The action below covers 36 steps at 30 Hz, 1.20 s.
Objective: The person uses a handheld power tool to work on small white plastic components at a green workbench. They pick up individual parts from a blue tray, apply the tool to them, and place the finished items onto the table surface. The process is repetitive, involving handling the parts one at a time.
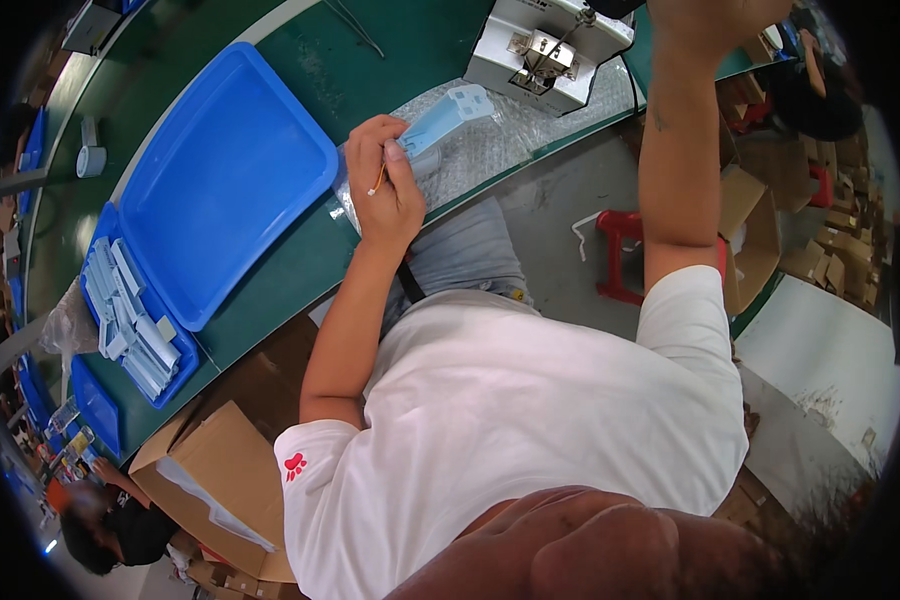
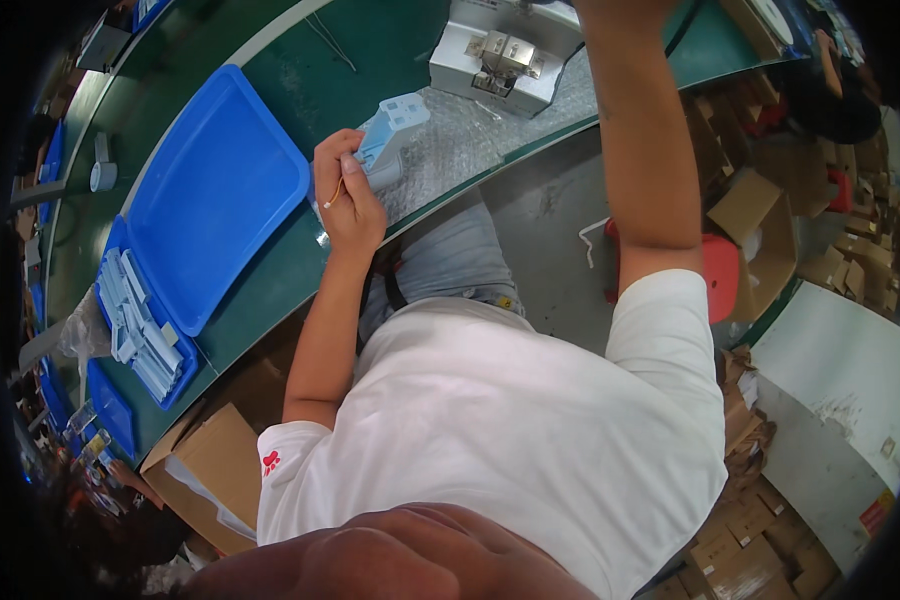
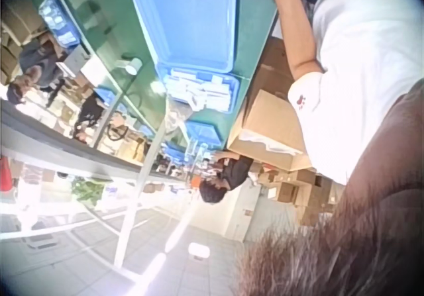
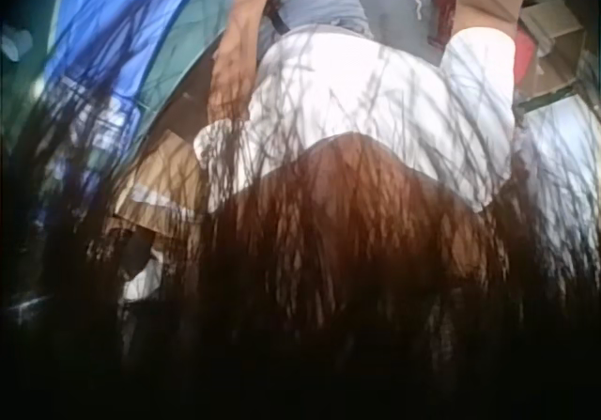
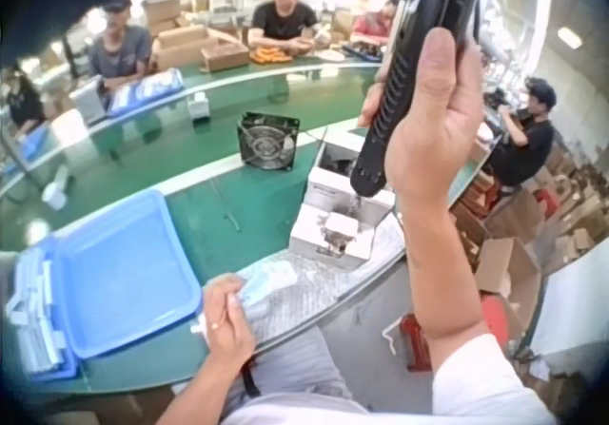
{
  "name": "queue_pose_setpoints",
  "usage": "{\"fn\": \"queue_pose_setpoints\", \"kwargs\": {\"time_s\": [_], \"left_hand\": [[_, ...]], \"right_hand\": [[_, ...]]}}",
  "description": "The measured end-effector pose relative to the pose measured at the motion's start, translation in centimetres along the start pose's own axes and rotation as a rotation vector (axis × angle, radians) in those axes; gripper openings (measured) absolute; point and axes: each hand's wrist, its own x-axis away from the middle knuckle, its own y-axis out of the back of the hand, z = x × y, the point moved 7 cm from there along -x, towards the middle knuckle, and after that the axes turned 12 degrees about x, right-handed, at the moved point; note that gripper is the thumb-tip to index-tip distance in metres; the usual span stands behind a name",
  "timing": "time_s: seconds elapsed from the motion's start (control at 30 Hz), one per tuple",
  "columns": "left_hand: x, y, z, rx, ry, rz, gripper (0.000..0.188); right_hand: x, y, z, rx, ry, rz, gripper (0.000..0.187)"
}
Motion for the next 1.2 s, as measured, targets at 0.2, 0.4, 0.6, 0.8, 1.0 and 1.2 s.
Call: {"fn": "queue_pose_setpoints", "kwargs": {"time_s": [0.2,0.4,0.6,0.8,1.0,1.2], "left_hand": [[-0.2,-0.2,-0.3,0.039,-0.012,0.014,0.019],[-0.1,0.1,0.0,0.018,-0.017,0.025,0.018],[0.0,0.0,-0.1,0.025,-0.006,0.028,0.021],[-0.2,-0.1,-0.2,0.015,-0.018,0.043,0.024],[-0.1,-0.1,-0.1,0.020,-0.020,0.041,0.023],[-0.2,-0.1,-0.1,0.017,-0.031,0.047,0.023]], "right_hand": [[2.0,-0.2,0.5,-0.037,-0.316,-0.078,0.042],[3.5,-2.4,2.9,-0.170,-0.354,-0.074,0.051],[4.9,-5.1,3.6,-0.154,-0.351,-0.059,0.059],[5.3,-5.7,3.8,-0.114,-0.367,-0.065,0.067],[5.1,-6.0,4.5,-0.104,-0.427,-0.066,0.076],[5.8,-5.7,3.9,-0.094,-0.337,-0.041,0.074]]}}
